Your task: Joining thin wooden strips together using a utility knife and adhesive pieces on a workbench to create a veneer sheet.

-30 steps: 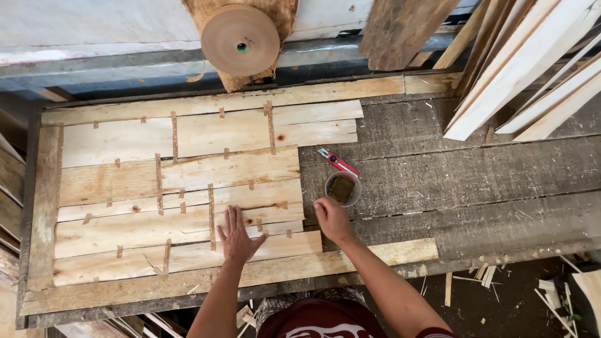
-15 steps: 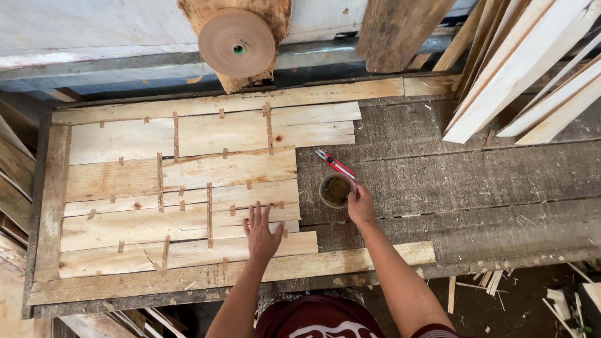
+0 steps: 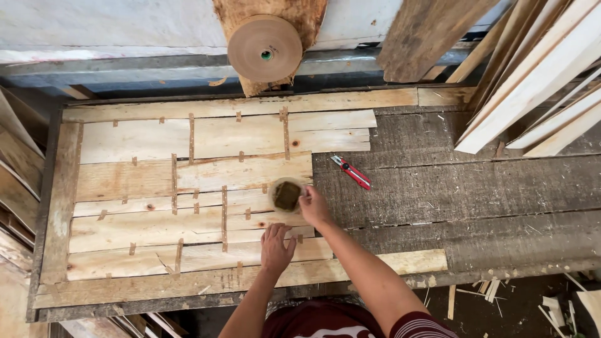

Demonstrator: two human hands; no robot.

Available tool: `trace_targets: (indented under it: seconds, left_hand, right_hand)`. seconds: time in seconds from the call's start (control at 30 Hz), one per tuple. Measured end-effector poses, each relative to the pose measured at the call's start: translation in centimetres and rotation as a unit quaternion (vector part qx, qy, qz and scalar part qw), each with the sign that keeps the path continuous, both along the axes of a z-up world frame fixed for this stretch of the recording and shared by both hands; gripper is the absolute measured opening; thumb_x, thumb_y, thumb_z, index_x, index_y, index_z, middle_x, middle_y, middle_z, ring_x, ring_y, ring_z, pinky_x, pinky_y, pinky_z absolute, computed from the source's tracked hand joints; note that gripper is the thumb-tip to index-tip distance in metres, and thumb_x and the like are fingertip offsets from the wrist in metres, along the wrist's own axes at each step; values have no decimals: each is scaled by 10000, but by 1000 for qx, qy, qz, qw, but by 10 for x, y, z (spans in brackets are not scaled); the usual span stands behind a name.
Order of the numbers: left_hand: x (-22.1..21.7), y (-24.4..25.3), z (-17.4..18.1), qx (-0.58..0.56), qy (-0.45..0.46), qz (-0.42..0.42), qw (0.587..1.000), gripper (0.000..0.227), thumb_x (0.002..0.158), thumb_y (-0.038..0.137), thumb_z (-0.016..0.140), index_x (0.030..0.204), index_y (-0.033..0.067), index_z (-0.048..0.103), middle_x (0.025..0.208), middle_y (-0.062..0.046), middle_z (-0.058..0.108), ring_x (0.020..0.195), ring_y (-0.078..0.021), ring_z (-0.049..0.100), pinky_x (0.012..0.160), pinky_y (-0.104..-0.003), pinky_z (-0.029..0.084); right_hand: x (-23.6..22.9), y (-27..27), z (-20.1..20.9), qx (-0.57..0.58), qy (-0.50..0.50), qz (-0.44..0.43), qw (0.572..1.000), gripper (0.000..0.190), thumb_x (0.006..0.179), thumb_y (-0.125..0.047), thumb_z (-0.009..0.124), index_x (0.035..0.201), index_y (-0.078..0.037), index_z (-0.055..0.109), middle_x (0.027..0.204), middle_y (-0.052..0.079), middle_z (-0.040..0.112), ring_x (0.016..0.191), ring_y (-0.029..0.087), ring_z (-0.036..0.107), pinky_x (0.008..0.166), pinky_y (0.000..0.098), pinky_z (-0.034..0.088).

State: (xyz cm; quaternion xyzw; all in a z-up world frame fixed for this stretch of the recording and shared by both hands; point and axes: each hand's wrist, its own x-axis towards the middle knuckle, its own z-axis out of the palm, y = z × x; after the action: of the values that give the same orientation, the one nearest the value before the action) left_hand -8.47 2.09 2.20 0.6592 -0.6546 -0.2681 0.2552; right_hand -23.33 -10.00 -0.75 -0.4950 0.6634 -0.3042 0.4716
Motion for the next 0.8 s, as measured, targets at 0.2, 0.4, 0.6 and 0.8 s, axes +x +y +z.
trace_targets:
  seconds: [0.2, 0.4, 0.6, 0.8]
  left_hand:
    - [4, -4, 2, -1, 35, -37, 999, 264, 870, 215, 720, 1105, 97, 688, 1163, -72, 670, 1175, -309, 577, 1009, -459, 440]
    - [-19, -16, 14, -22, 65, -59, 996, 218, 894, 180, 710, 1082, 71, 692, 1148, -95, 665, 1142, -321, 593, 983, -439, 463]
    - [-69, -53, 25, -47, 51, -58, 996, 249, 897, 153, 694, 1134, 79, 680, 1148, -103, 672, 1146, -327, 592, 996, -455, 439]
    - [-135, -114, 14, -67, 13, -29, 997, 401, 837, 144, 709, 1227, 81, 636, 1333, -137, 595, 1295, -364, 507, 1077, -501, 374]
  right_hand:
    - [6, -3, -16, -54, -16, 22, 998, 381, 937, -211, 705, 1289, -96, 618, 1027, 86, 692, 878, 201, 714, 756, 369, 606]
    - [-87, -23, 7, -215, 267, 24, 939, 353, 945, -196, 688, 1285, -130, 623, 1232, 136, 647, 1245, 353, 568, 1121, 508, 421]
    - [-151, -47, -1, -211, 391, 84, 892, 621, 887, -205, 707, 1458, -94, 492, 1411, 191, 494, 1271, 414, 461, 1062, 613, 374]
    - [-185, -57, 10, -63, 292, 159, 941, 622, 934, -107, 661, 1518, -109, 447, 1286, 201, 520, 1205, 422, 500, 996, 524, 459]
